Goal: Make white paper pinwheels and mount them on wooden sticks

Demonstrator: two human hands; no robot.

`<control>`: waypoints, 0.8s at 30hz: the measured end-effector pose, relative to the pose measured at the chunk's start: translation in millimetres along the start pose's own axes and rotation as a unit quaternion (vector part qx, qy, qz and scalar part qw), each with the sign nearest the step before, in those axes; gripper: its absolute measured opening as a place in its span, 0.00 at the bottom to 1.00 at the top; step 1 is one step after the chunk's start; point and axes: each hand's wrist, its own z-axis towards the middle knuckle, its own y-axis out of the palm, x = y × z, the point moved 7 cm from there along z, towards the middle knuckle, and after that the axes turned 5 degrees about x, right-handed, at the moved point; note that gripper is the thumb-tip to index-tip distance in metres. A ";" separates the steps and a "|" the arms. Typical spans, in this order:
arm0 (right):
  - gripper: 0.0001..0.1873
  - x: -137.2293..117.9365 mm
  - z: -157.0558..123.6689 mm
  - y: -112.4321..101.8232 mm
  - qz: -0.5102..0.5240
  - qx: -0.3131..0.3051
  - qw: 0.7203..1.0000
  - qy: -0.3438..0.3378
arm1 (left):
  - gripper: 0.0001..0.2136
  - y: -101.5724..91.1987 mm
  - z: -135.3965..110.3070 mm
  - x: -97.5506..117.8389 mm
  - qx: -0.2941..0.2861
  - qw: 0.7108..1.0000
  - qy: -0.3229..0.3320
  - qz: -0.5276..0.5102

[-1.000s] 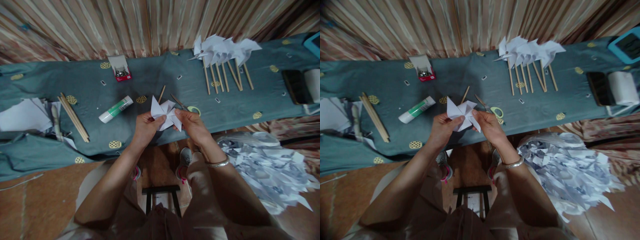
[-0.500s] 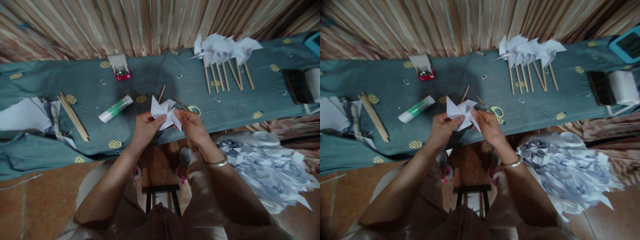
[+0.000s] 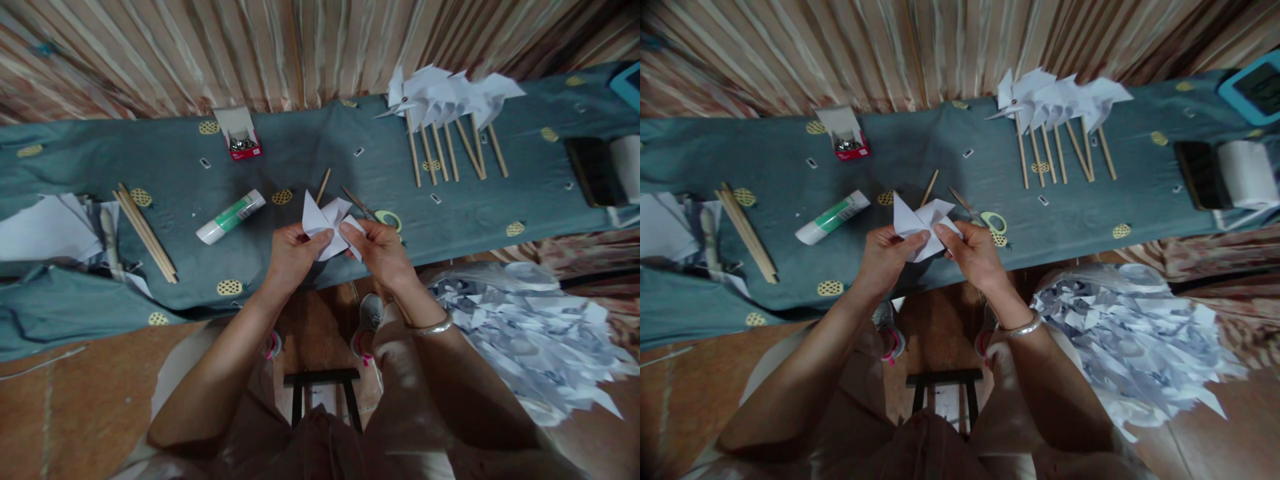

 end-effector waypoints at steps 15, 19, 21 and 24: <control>0.24 3.4 -0.1 1.8 -0.030 0.014 0.999 -0.005 | 0.10 0.0 -0.3 -4.0 0.003 1.000 -0.017 -0.001; 0.23 3.7 -0.5 1.7 -0.030 0.015 0.999 -0.002 | 0.11 -0.2 -0.6 -5.4 -0.002 1.000 -0.017 0.006; 0.23 4.0 -0.5 1.8 -0.030 0.015 0.999 0.000 | 0.11 0.3 -1.1 -5.2 -0.006 1.000 -0.018 0.007; 0.23 3.3 -0.4 1.8 -0.031 0.017 0.999 0.001 | 0.12 1.6 -2.2 -4.1 -0.013 1.000 -0.016 0.004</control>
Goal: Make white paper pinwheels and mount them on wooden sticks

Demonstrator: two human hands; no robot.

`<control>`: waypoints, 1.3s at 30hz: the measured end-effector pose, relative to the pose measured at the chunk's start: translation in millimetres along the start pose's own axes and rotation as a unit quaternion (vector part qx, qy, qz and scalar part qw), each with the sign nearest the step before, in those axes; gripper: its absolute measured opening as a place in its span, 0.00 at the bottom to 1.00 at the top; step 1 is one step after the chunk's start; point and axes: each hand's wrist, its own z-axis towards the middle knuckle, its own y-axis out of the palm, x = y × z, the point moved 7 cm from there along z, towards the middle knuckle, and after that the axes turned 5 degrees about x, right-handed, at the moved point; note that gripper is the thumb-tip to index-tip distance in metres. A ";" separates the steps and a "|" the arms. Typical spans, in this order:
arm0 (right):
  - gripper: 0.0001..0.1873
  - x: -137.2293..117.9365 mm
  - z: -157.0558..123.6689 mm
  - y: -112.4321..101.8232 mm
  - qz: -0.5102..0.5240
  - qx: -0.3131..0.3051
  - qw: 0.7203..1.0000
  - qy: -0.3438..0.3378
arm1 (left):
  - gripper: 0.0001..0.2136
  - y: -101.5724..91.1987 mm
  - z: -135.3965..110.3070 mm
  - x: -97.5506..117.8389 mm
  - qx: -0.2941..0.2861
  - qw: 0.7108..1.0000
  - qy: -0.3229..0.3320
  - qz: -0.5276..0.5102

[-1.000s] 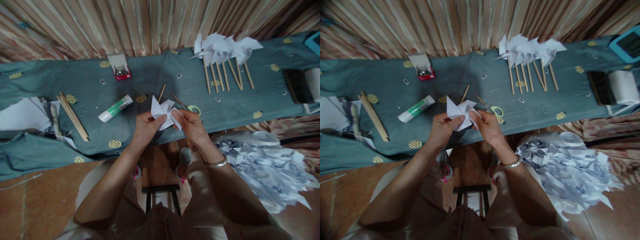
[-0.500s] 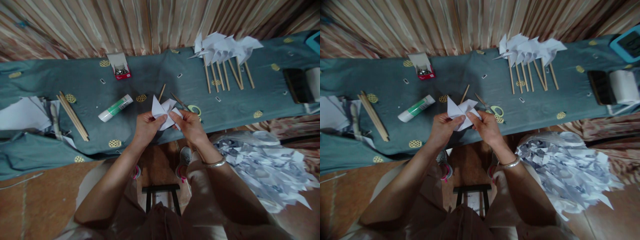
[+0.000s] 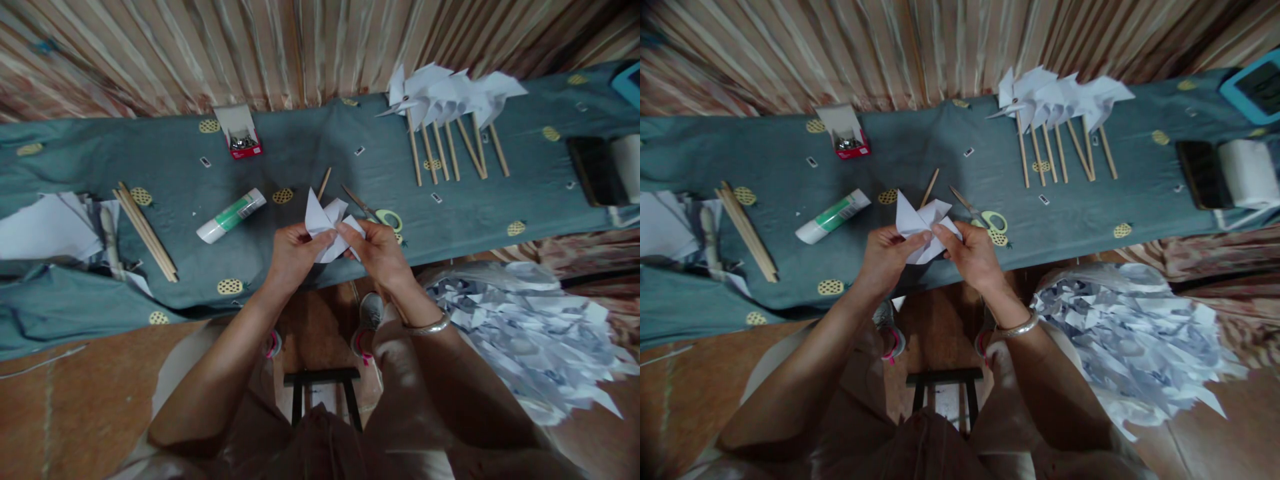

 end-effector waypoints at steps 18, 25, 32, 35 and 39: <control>0.26 -8.2 -1.8 -2.9 0.027 -0.018 0.999 -0.014 | 0.10 -3.0 2.4 -2.2 0.022 1.000 0.003 0.010; 0.25 -7.9 -0.4 -7.1 0.073 -0.020 0.997 0.001 | 0.09 -2.6 1.9 -1.7 0.022 1.000 0.000 0.001; 0.26 -6.8 0.0 -7.0 0.064 -0.011 0.998 0.007 | 0.09 -3.4 1.1 0.0 0.011 1.000 0.008 0.026; 0.26 -7.5 -0.2 -6.5 0.072 -0.011 0.997 0.014 | 0.09 -4.3 1.0 0.2 0.012 0.999 0.015 0.038; 0.28 -8.5 -0.6 -7.7 0.087 -0.007 0.996 0.006 | 0.09 -3.8 0.8 -0.4 0.012 0.999 0.012 0.030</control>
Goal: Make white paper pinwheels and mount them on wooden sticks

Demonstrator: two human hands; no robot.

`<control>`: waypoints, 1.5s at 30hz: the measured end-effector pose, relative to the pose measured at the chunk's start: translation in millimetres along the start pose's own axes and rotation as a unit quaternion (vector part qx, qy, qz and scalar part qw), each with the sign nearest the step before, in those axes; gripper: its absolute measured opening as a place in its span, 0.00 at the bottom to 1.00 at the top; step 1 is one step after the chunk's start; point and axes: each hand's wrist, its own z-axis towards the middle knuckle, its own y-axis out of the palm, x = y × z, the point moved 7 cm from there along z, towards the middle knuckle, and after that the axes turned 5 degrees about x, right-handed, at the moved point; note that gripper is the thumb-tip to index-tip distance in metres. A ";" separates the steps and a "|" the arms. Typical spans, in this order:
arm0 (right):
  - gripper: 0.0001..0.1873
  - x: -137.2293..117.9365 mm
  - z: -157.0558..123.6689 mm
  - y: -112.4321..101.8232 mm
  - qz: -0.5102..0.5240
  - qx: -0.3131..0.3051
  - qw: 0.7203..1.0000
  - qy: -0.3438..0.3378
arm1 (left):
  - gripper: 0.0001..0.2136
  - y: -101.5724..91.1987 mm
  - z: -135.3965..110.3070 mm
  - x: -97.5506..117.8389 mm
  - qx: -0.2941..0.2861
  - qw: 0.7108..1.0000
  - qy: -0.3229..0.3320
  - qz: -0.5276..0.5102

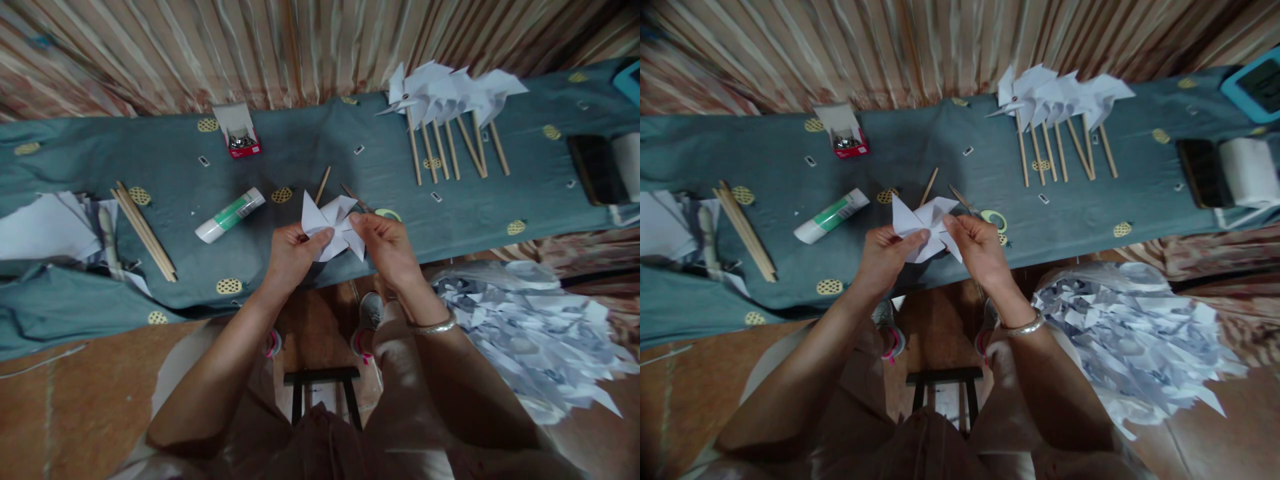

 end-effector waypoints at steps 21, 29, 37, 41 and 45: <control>0.31 -1.9 -4.4 4.3 -0.103 -0.047 0.992 -0.052 | 0.10 7.5 -3.9 5.3 -0.043 0.999 -0.002 -0.001; 0.32 -4.0 -6.6 3.0 -0.153 -0.023 0.985 -0.073 | 0.08 9.2 -3.6 5.6 -0.053 0.999 0.009 -0.005; 0.29 -2.9 -7.2 3.8 -0.185 0.002 0.979 -0.081 | 0.07 6.4 -2.8 6.0 -0.022 0.999 0.022 0.015; 0.27 -3.8 -7.4 5.4 -0.191 0.002 0.979 -0.076 | 0.06 6.6 -2.8 7.1 -0.026 0.999 0.027 0.022; 0.26 -3.6 -7.5 5.2 -0.196 0.007 0.978 -0.074 | 0.06 6.4 -2.6 6.3 -0.024 0.999 0.030 0.021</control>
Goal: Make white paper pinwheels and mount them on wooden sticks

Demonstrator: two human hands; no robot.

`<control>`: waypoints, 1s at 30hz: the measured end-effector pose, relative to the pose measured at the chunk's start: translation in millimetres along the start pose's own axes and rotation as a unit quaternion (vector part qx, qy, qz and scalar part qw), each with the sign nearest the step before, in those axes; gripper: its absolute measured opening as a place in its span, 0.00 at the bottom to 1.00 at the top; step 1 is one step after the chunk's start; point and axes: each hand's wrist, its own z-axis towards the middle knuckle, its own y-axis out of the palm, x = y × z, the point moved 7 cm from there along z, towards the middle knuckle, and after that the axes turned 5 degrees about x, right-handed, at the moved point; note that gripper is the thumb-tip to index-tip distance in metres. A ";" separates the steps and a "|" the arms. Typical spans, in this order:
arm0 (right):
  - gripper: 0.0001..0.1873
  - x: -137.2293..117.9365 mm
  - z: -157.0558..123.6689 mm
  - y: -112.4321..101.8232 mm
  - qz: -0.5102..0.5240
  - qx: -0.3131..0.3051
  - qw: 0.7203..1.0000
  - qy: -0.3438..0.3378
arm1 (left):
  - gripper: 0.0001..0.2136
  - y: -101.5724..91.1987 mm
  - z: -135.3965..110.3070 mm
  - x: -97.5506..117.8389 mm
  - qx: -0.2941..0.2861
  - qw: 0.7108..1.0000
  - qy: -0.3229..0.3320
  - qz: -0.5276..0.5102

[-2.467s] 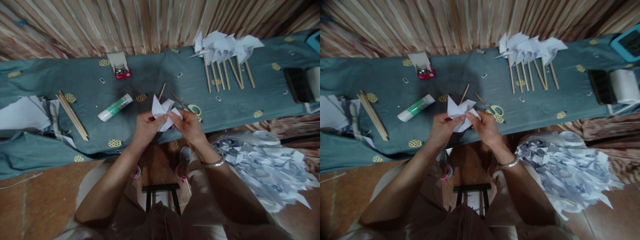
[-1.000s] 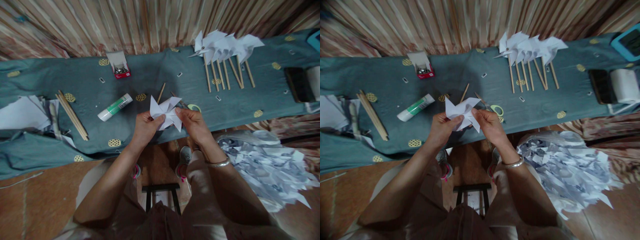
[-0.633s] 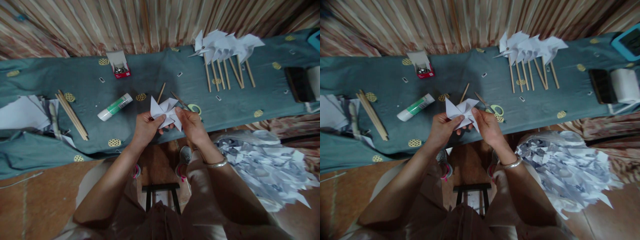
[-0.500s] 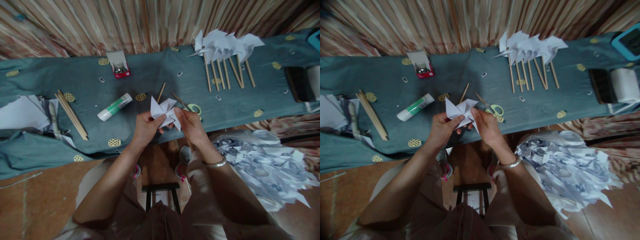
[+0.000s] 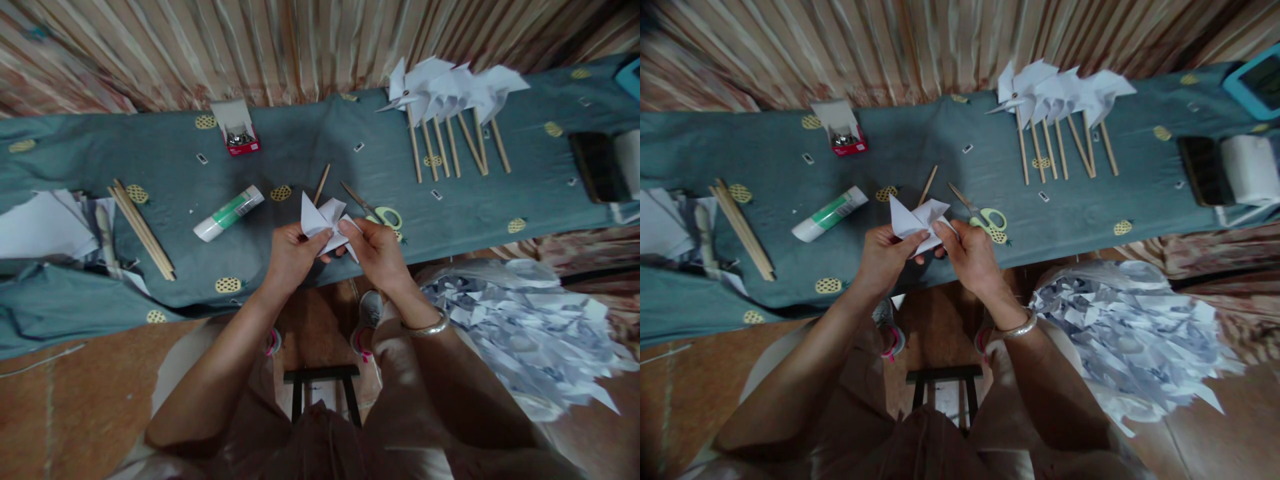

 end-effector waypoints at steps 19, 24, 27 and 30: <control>0.19 5.9 1.9 0.8 0.018 0.003 1.000 0.013 | 0.06 -0.6 -1.1 -2.9 0.008 1.000 -0.026 -0.006; 0.23 3.8 2.8 0.5 0.038 0.000 0.999 0.023 | 0.08 -1.1 -1.1 -5.0 -0.005 0.999 -0.036 0.002; 0.24 2.7 2.9 -0.4 0.035 0.000 0.999 0.021 | 0.09 -2.4 -1.1 -6.1 -0.005 0.999 -0.037 -0.002; 0.24 2.5 2.6 -1.7 0.026 0.005 0.999 0.021 | 0.11 -2.9 -1.2 -5.7 -0.007 0.999 -0.035 -0.007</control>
